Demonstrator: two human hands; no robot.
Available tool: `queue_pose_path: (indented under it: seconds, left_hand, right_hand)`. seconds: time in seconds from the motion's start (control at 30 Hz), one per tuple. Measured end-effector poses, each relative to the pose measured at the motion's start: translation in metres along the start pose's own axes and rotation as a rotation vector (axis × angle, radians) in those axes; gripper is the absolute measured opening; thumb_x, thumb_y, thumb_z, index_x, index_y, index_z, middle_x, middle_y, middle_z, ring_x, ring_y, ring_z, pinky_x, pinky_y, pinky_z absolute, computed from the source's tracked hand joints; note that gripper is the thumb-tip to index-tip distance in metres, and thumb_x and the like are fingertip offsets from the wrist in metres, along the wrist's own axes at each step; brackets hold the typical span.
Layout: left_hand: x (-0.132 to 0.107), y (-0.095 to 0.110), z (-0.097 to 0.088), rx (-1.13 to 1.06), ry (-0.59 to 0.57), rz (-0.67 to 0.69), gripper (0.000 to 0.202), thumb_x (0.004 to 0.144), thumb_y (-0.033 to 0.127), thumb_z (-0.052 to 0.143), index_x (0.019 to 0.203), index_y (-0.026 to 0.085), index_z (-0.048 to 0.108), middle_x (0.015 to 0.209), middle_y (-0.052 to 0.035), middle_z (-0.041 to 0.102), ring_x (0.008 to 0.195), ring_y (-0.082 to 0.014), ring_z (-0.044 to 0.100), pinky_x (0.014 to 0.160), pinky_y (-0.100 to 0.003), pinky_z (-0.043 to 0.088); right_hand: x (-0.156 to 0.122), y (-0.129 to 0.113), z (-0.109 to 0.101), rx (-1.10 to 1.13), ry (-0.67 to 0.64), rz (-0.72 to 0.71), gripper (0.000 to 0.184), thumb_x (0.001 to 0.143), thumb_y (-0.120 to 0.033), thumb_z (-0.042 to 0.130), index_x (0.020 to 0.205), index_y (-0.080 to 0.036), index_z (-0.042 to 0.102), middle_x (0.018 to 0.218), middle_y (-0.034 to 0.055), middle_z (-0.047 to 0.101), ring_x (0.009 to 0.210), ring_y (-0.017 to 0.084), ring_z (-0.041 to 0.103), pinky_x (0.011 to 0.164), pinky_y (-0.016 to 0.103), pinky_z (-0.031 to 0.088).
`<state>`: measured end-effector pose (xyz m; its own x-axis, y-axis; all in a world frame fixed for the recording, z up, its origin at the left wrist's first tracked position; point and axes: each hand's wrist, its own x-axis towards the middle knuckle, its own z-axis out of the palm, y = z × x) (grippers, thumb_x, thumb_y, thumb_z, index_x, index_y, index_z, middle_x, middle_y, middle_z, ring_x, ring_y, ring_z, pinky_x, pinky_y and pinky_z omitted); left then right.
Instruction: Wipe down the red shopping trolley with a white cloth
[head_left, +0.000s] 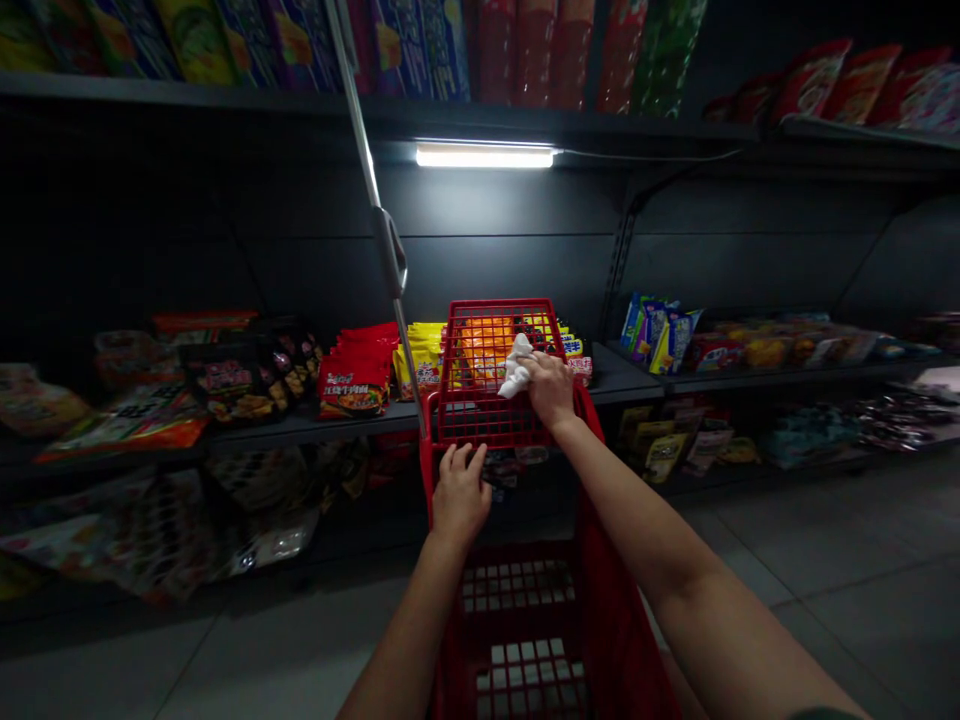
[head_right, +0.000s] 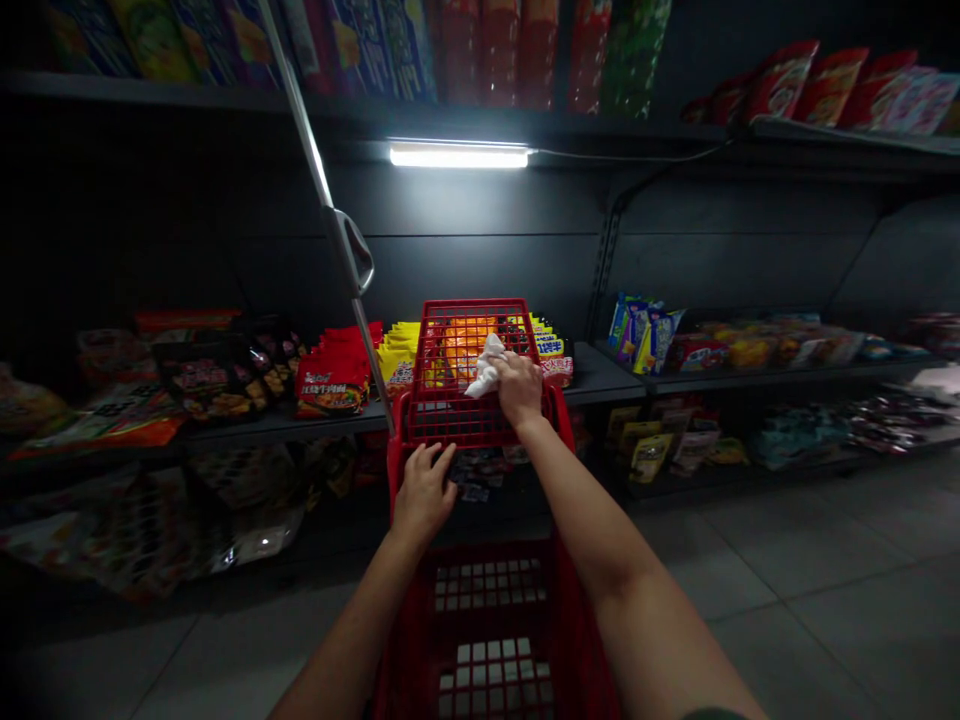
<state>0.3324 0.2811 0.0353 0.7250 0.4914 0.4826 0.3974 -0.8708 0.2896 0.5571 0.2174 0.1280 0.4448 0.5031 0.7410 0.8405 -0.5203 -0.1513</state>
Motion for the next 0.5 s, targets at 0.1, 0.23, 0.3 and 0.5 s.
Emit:
queue_pose_path:
  seconds: [0.1,0.23,0.3,0.5]
  left_hand:
    - [0.002,0.001,0.002,-0.005,-0.020,0.001,0.061,0.082,0.014,0.059,0.142,0.024,0.053,0.144,-0.0086,0.050,0.142,-0.0297,0.032,0.114,-0.043,0.041]
    - [0.002,-0.002,0.004,-0.001,-0.041,0.000,0.064,0.081,0.015,0.061,0.143,0.027,0.052,0.146,-0.0076,0.048,0.139,-0.0307,0.034,0.112,-0.044,0.043]
    - [0.002,-0.003,0.005,-0.002,-0.037,-0.004,0.063,0.081,0.015,0.061,0.143,0.026,0.052,0.146,-0.0076,0.049,0.140,-0.0304,0.034,0.114,-0.044,0.041]
    - [0.005,-0.004,0.010,-0.036,-0.020,-0.018,0.063,0.082,0.012,0.056,0.143,0.026,0.052,0.145,-0.0066,0.050,0.143,-0.0276,0.031,0.115,-0.042,0.038]
  right_hand:
    - [-0.003,-0.027,0.012,0.060,0.007,-0.108,0.037,0.101,-0.029,0.043,0.134,-0.028,0.060,0.143,0.0048,0.056,0.129,0.026,0.044,0.109,0.042,0.029]
    - [0.009,-0.068,0.035,0.080,-0.144,-0.607,0.040,0.099,-0.027,0.050,0.138,-0.033,0.056,0.150,-0.0032,0.050,0.140,0.021,0.036,0.116,0.036,0.022]
    - [0.021,-0.062,0.037,0.031,-0.170,-0.694,0.042,0.099,-0.028,0.049,0.140,-0.031,0.053,0.152,-0.0016,0.047,0.141,0.023,0.035,0.116,0.039,0.022]
    - [0.051,0.008,0.014,-0.046,0.017,-0.055,0.039,0.100,-0.027,0.043,0.136,-0.029,0.060,0.143,0.0057,0.055,0.121,0.027,0.050,0.102,0.040,0.035]
